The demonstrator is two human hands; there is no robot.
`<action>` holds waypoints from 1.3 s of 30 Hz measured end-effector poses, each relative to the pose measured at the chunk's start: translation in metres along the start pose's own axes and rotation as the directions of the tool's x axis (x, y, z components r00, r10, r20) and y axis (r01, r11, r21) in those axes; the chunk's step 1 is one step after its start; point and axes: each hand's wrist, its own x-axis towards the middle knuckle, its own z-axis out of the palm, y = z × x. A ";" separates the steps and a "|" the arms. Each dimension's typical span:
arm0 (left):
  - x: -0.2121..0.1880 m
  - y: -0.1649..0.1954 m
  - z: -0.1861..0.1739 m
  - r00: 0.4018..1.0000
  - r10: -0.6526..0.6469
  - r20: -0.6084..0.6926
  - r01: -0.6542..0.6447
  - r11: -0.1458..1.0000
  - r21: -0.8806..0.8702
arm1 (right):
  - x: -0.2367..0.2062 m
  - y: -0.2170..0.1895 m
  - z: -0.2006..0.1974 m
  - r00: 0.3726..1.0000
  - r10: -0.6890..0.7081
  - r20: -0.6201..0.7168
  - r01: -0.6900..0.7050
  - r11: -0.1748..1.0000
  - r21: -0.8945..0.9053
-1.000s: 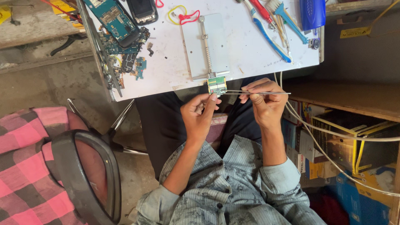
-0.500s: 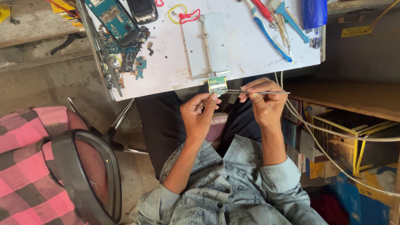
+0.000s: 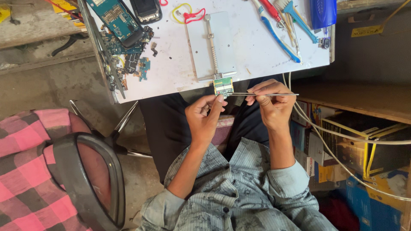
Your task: The person works on a small green circuit board held in a clamp fixture at a repair workbench. They hold a soldering iron in one hand and a thin metal tool in the other, applying the iron to the board's contacts and repositioning the board while working on its components.
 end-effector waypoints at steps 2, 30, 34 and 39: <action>0.000 0.000 0.000 1.000 -0.003 -0.001 0.003 1.000 0.000 | 0.000 0.000 0.000 1.000 0.000 -0.003 0.000 1.000 0.001; -0.002 -0.002 0.004 0.999 -0.009 -0.039 0.008 1.000 -0.018 | -0.003 -0.006 0.005 0.999 0.008 0.036 -0.006 0.998 -0.057; -0.002 -0.003 0.004 0.999 0.004 -0.037 -0.005 1.000 -0.028 | -0.003 -0.005 0.004 1.000 0.005 0.029 -0.004 0.998 -0.055; -0.002 -0.003 0.004 0.999 0.002 -0.038 -0.003 1.000 -0.023 | -0.004 -0.004 0.004 1.000 0.011 0.023 -0.010 0.999 -0.052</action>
